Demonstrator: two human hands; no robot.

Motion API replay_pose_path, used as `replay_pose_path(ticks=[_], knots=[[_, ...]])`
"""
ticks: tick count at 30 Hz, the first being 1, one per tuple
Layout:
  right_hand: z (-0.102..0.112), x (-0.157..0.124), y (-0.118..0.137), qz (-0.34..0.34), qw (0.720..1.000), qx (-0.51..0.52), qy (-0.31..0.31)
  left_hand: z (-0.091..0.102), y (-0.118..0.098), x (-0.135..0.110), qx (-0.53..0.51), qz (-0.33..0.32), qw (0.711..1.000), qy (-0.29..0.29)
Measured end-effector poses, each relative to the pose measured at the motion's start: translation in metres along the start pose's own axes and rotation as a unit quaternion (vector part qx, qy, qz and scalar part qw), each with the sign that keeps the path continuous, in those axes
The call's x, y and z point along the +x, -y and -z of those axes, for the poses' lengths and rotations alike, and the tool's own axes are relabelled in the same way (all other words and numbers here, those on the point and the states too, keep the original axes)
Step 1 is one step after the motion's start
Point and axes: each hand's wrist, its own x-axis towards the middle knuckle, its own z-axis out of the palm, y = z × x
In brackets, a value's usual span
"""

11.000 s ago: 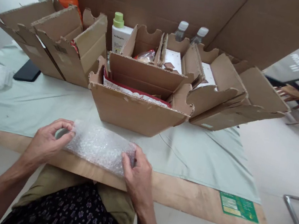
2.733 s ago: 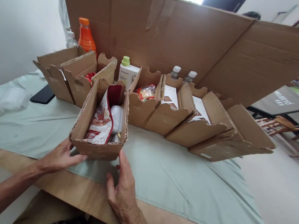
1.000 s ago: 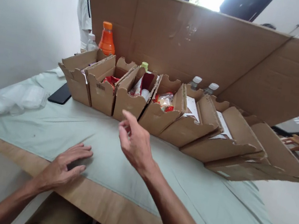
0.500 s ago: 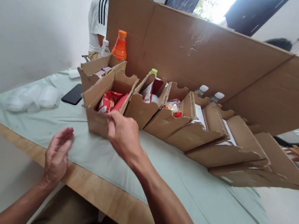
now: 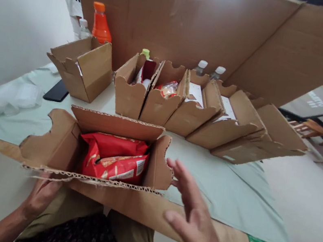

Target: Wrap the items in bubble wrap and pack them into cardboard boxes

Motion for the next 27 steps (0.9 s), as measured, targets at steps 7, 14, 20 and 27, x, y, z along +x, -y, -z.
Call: replay_pose_path(ticks=[7,14,20,27], knots=[[-0.051,0.009,-0.023,-0.003,0.991,-0.126,-0.046,-0.029,-0.031,0.029,0.028,-0.026,0.999,-0.012],[-0.019,0.059,-0.064,-0.057,0.980,-0.121,-0.144,-0.095,-0.054,0.135,0.044,-0.089,0.992,0.073],[-0.034,0.057,-0.091,-0.103,0.968,-0.176,-0.145,-0.100,-0.027,0.144,0.130,-0.056,0.989,0.052],[-0.028,0.066,-0.091,-0.112,0.968,-0.171,-0.149,-0.103,-0.036,0.147,0.222,-0.096,0.969,0.054]])
